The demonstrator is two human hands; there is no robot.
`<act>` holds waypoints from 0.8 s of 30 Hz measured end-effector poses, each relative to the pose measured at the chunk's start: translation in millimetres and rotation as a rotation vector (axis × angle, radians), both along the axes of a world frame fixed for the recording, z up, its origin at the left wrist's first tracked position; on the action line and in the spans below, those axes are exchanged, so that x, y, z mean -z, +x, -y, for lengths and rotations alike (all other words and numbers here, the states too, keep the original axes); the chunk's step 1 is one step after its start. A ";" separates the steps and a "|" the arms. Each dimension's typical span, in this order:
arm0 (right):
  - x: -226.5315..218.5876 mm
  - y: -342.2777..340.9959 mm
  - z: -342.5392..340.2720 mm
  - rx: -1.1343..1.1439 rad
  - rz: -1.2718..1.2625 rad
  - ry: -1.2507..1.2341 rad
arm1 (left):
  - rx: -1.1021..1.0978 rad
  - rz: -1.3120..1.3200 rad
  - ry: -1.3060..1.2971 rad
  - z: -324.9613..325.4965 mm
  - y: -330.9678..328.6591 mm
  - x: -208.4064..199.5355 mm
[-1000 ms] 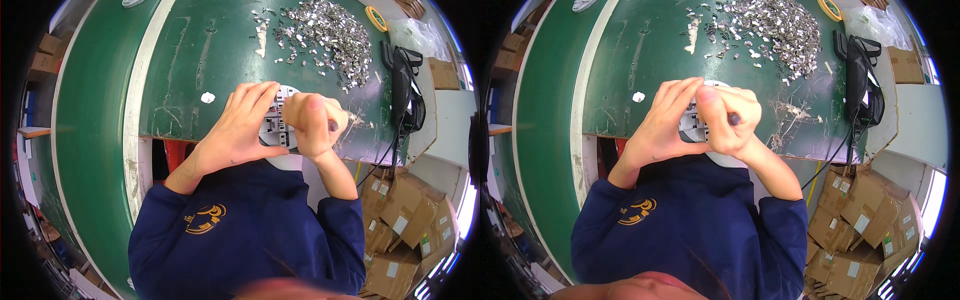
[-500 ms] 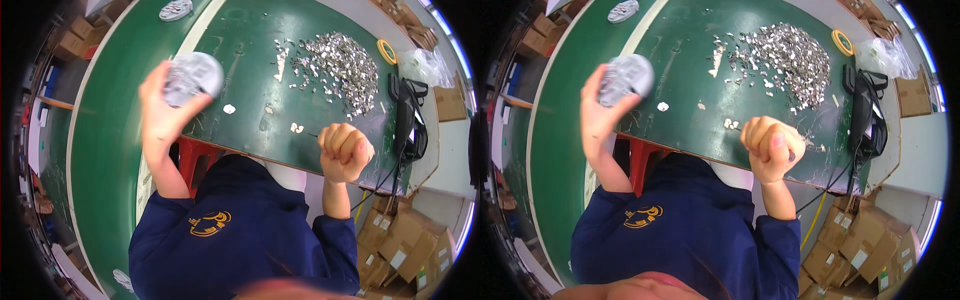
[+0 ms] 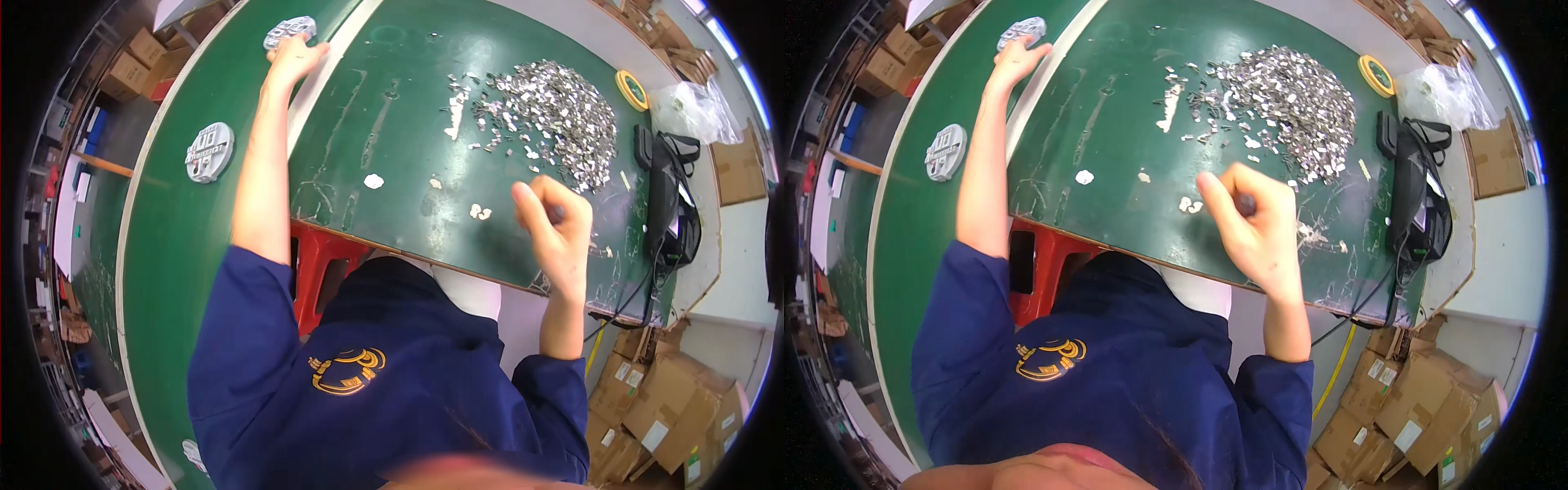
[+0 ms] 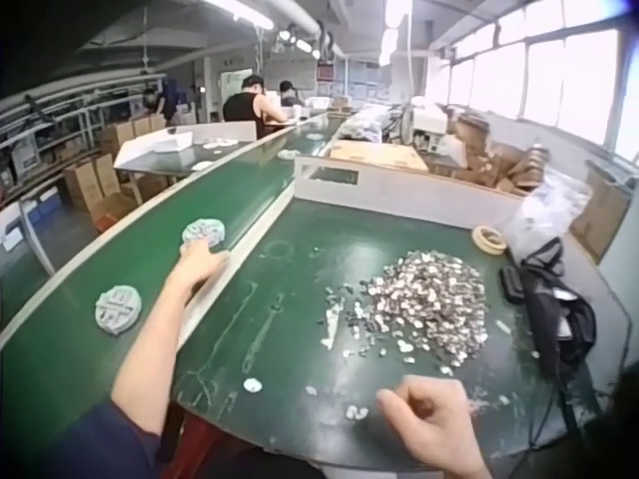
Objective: Inserting small silver pins into a circular white plastic base at a manufacturing workbench.
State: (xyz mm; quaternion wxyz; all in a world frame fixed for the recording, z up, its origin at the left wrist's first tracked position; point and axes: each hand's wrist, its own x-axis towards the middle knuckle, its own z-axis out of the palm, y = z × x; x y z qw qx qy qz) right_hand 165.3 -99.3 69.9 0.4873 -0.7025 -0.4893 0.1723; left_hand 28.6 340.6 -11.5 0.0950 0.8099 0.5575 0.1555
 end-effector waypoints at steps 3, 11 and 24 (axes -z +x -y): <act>-0.3 24.4 -5.3 0.066 0.229 -0.187 | -0.074 0.052 0.237 -28.7 9.3 41.3; 44.4 77.1 -32.3 0.091 0.527 -0.393 | -0.001 0.274 0.177 -32.5 9.6 42.4; 40.6 72.4 -34.3 0.021 0.486 -0.312 | 0.220 0.663 0.445 -2.1 33.9 -1.1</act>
